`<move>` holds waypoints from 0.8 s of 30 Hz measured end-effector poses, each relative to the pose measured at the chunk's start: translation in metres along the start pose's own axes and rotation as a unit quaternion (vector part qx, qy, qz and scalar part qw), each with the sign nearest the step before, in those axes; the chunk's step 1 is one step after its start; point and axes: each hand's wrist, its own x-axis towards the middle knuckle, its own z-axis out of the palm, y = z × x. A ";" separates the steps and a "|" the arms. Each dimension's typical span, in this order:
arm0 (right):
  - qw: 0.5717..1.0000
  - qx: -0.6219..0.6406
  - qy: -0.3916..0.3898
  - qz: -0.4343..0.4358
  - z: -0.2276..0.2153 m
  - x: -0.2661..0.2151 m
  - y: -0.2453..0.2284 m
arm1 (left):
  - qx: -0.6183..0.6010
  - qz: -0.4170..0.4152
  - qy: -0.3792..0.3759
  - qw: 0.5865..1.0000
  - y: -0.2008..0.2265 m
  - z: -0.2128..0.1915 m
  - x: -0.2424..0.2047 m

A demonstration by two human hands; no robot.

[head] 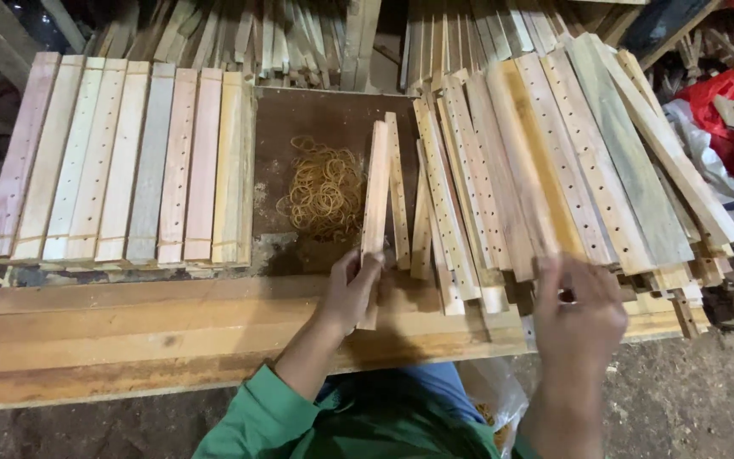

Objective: Inspecting wooden slats and applying rubber bands at a workbench

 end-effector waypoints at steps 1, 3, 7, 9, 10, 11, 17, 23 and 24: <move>1.000 0.000 -0.001 0.001 0.003 0.001 0.008 | 0.001 -0.001 0.000 1.000 -0.006 -0.001 0.003; 0.956 0.129 0.127 -0.230 0.008 0.006 0.023 | -0.035 0.152 -0.005 0.988 -0.017 -0.003 0.010; 0.939 0.229 0.140 -0.213 0.028 -0.015 0.023 | -0.174 0.135 -0.096 0.971 -0.020 -0.003 0.008; 0.919 0.393 0.029 0.010 0.034 -0.040 -0.007 | -0.082 0.231 0.036 0.969 -0.036 -0.003 0.020; 0.919 0.393 0.029 0.010 0.044 -0.048 -0.014 | -0.082 0.231 0.036 0.969 -0.035 0.000 0.022; 0.900 0.429 -0.077 0.013 0.054 -0.056 -0.020 | -0.195 0.224 -0.012 0.955 -0.034 0.002 0.023; 0.867 0.437 -0.224 -0.086 0.114 -0.099 -0.043 | -0.223 0.229 0.045 0.946 -0.032 -0.010 0.023; 0.854 0.441 -0.259 -0.096 0.137 -0.107 -0.032 | -0.099 0.263 0.081 0.956 -0.010 -0.013 0.004; 0.865 0.421 -0.251 -0.110 0.139 -0.105 -0.028 | -0.064 0.246 0.081 0.964 -0.006 -0.013 0.001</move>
